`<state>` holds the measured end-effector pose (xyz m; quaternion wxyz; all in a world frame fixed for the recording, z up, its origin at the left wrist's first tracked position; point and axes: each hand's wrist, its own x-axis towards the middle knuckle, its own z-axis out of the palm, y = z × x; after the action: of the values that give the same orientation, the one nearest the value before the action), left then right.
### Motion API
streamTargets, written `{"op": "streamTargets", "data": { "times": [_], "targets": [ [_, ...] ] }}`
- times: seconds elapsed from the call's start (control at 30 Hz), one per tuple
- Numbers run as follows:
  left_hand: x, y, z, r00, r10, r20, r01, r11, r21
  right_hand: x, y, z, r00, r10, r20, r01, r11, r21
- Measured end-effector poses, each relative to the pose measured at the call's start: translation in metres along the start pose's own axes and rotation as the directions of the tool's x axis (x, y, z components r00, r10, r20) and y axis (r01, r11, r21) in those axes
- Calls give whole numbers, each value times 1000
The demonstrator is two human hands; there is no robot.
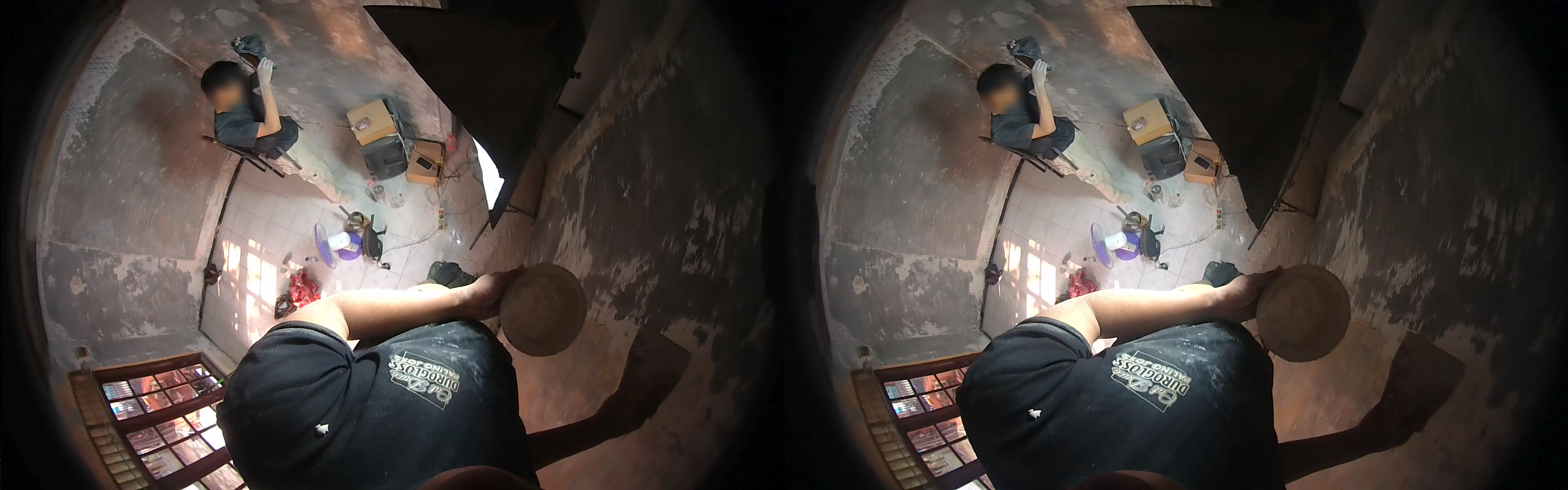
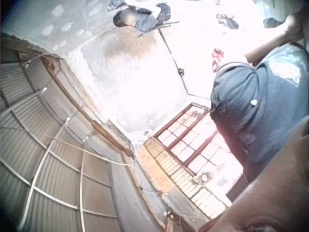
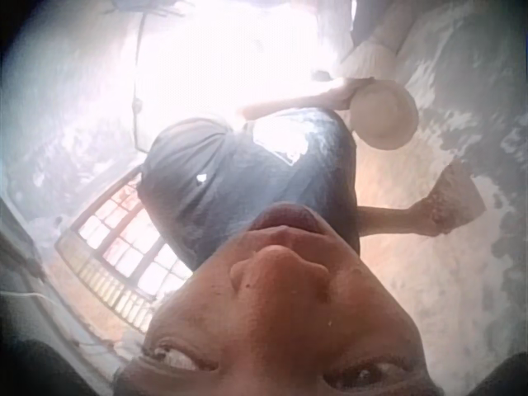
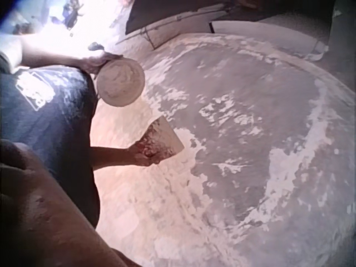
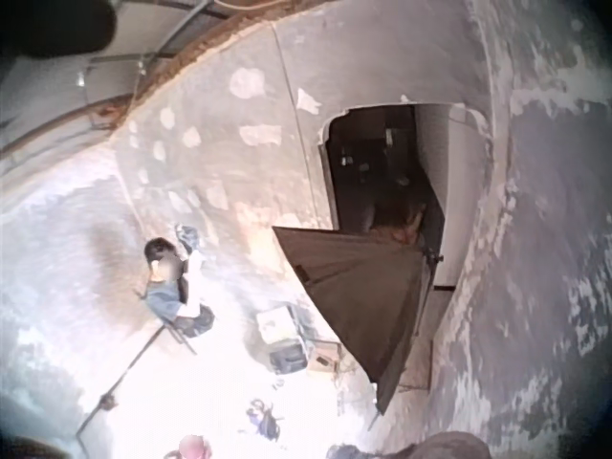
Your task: The person applies plaster to a ceiling using a trowel and a container of plaster. They repeatedly scoop plaster from the container and spread it across the ceiling surface, smoothing it with the trowel. The work continues throughout the clip with consistent hand movements and tool use.
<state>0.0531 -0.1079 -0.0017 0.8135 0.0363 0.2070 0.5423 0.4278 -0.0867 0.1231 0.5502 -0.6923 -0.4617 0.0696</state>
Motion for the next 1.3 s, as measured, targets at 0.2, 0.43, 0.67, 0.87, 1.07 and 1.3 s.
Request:
{"op": "streamTargets", "data": {
  "times": [0.2, 0.43, 0.67, 0.87, 1.07, 1.3],
  "targets": [
    [4, -5, 4, 999, 2, -51, -2, 1000, -10, -2, 2, 7, 1000, -5, 16, 5, 999, 44],
    [13, -10, 4, 994, 5, 112, -6, 1000, 5, 0, 6, -3, 1000, -5, 27, 3, 998, 55],
    [20, -16, 2, 995, -15, 102, 14, 1000, 14, -4, 7, -20, 1000, 4, 21, -6, 998, 57],
    [11, -14, 7, 991, -39, 126, 38, 999, 9, -12, 5, -25, 999, 16, 31, -18, 998, 59],
    [2, -9, 7, 993, -24, 118, 23, 1000, 11, -19, 7, -26, 999, 17, 45, -21, 997, 71],
    [9, -19, -33, 997, -67, 45, 59, 987, 151, -31, 5, -28, 999, 47, -22, -44, 991, 126]
  ]
}}
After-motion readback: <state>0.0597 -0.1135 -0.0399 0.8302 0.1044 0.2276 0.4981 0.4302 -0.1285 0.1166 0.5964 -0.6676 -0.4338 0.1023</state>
